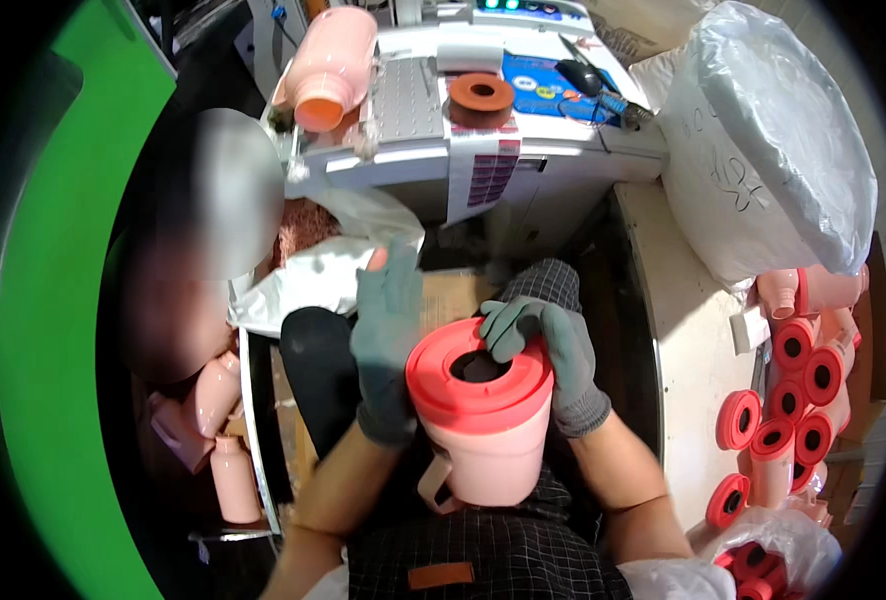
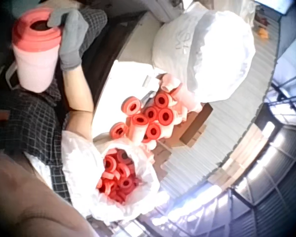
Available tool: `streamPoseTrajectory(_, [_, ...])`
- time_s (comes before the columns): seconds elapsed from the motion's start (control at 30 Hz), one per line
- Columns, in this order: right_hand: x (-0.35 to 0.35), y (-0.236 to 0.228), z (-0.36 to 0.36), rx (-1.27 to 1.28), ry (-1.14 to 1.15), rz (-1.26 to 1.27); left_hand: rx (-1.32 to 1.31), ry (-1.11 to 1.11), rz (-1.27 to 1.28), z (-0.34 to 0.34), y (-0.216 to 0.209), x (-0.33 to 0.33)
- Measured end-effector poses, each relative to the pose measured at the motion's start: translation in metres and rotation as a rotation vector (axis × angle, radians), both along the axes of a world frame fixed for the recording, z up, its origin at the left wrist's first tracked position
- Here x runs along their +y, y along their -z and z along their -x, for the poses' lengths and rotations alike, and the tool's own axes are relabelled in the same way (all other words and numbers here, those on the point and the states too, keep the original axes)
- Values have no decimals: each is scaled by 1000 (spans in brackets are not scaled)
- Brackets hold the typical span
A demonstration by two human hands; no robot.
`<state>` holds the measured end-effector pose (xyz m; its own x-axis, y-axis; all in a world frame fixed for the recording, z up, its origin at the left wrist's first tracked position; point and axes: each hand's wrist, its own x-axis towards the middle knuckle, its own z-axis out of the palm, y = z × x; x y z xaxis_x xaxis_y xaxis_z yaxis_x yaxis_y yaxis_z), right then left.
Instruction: The person assembles pink plastic pitchers by attaching red lids to the bodies. They pick up a pitcher body, screw on a lid, and place the finished unit into a large white bag. The process is repeated for multiple units.
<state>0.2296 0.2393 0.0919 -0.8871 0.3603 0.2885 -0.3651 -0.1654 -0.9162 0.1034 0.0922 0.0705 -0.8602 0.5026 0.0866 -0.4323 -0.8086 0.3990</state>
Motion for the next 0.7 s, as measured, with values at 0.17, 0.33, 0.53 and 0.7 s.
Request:
streamPoseTrajectory(0.17, [-3,-12,-6,-149,100,-40,617,136,642,-4,1,-22])
streamPoseTrajectory(0.33, [-31,-11,-18,6,804,-723,1504,-73,667,25,-36,-34])
streamPoseTrajectory(0.53, [-104,14,-25,229,-206,-1143,1961,-135,895,37,-29,-23])
streamPoseTrajectory(0.7, [-135,50,-29,370,-158,-1331,1968,-97,926,27,-32,-33])
